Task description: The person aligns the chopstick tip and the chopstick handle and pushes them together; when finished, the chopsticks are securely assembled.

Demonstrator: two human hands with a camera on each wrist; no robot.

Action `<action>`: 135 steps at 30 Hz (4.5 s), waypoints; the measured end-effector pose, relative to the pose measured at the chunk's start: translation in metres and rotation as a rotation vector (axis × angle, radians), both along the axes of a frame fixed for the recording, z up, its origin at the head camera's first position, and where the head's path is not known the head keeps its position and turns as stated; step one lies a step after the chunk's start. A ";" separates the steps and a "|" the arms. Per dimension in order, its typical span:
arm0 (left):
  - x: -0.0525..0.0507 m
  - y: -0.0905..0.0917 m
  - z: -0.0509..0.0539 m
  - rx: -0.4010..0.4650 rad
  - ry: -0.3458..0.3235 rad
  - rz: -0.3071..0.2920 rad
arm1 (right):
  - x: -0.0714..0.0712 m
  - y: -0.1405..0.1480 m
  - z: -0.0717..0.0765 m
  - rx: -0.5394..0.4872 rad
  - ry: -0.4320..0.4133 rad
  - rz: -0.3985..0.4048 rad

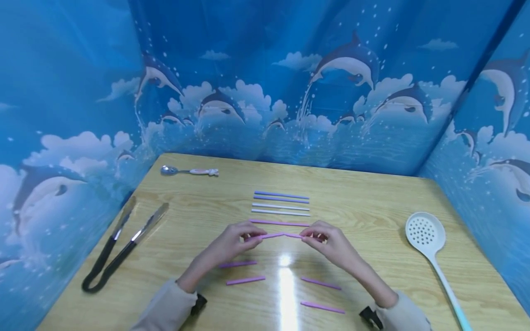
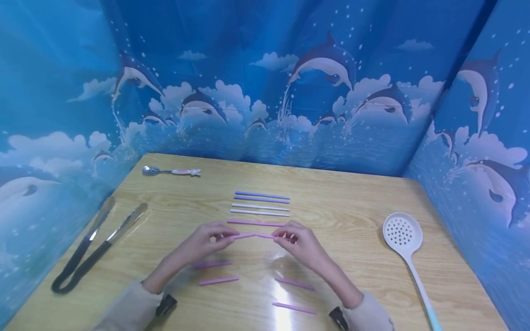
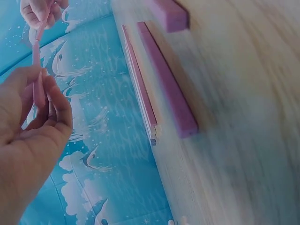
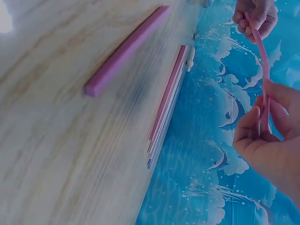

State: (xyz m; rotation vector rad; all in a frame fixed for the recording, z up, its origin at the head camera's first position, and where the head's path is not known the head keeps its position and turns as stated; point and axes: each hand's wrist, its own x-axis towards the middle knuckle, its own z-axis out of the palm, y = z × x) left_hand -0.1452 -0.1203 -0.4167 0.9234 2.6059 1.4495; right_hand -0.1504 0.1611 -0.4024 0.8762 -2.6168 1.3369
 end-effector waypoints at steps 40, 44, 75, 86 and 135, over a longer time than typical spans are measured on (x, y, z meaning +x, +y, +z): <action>0.006 0.009 0.001 0.077 0.093 -0.008 | 0.008 -0.013 -0.001 -0.025 0.299 0.067; 0.008 0.009 0.001 0.075 0.085 -0.004 | 0.007 -0.014 -0.005 -0.042 0.315 0.075; -0.022 -0.003 -0.008 -0.042 -0.085 0.090 | -0.017 -0.002 -0.023 0.098 0.163 -0.072; -0.032 -0.007 -0.027 -0.101 -0.177 0.231 | -0.033 0.001 -0.038 0.191 -0.045 -0.119; -0.049 0.005 -0.037 -0.256 -0.129 0.296 | -0.051 -0.007 -0.053 0.253 -0.016 -0.131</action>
